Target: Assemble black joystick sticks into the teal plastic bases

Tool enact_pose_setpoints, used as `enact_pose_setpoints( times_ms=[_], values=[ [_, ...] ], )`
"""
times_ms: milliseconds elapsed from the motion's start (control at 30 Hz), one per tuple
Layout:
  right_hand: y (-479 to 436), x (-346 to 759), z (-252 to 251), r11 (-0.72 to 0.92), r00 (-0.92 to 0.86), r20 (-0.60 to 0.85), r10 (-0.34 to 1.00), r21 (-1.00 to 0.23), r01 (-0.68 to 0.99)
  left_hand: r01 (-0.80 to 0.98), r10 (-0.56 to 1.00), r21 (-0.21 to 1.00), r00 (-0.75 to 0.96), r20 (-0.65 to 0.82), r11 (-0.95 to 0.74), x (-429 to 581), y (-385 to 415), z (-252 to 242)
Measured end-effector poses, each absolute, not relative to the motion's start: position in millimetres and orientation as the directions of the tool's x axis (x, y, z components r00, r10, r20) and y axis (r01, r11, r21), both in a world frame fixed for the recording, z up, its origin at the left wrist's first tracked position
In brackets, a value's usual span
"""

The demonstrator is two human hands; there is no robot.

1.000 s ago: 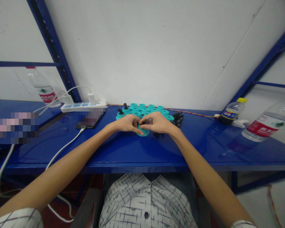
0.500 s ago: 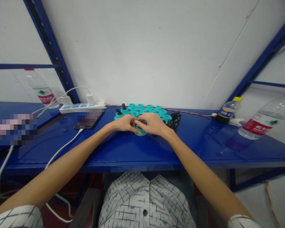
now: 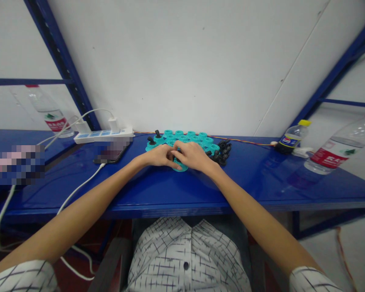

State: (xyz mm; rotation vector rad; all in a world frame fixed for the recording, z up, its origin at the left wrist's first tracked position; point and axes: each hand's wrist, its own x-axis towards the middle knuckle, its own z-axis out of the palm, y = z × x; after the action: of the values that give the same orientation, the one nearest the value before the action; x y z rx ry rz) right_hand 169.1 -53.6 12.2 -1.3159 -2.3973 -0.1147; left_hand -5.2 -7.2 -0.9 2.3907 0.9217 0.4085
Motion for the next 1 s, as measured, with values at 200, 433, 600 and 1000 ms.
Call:
enact_pose_setpoints(
  times_ms=[200, 433, 600, 1000],
  values=[
    [-51.9, 171.1, 11.1, 0.564, -0.453, 0.417, 0.788, -0.193, 0.803, 0.526, 0.687, 0.581, 0.722, 0.082, -0.622, -5.9, -7.5, -1.0],
    [-51.3, 180.1, 18.9, 0.600, -0.482, 0.375, 0.792, -0.324, 0.732, 0.521, 0.683, 0.575, 0.725, 0.091, -0.631, -5.4, -8.2, -1.5],
    [-50.3, 185.4, 22.4, 0.599, -0.502, 0.328, 0.800, -0.411, 0.687, 0.528, 0.688, 0.573, 0.720, 0.089, -0.627, -4.5, -10.3, 0.9],
    [-52.6, 191.0, 28.4, 0.566, -0.544, 0.218, 0.811, -0.531, 0.631, 0.514, 0.674, 0.567, 0.732, 0.100, -0.643, -4.1, -10.2, 1.3]
  ],
)
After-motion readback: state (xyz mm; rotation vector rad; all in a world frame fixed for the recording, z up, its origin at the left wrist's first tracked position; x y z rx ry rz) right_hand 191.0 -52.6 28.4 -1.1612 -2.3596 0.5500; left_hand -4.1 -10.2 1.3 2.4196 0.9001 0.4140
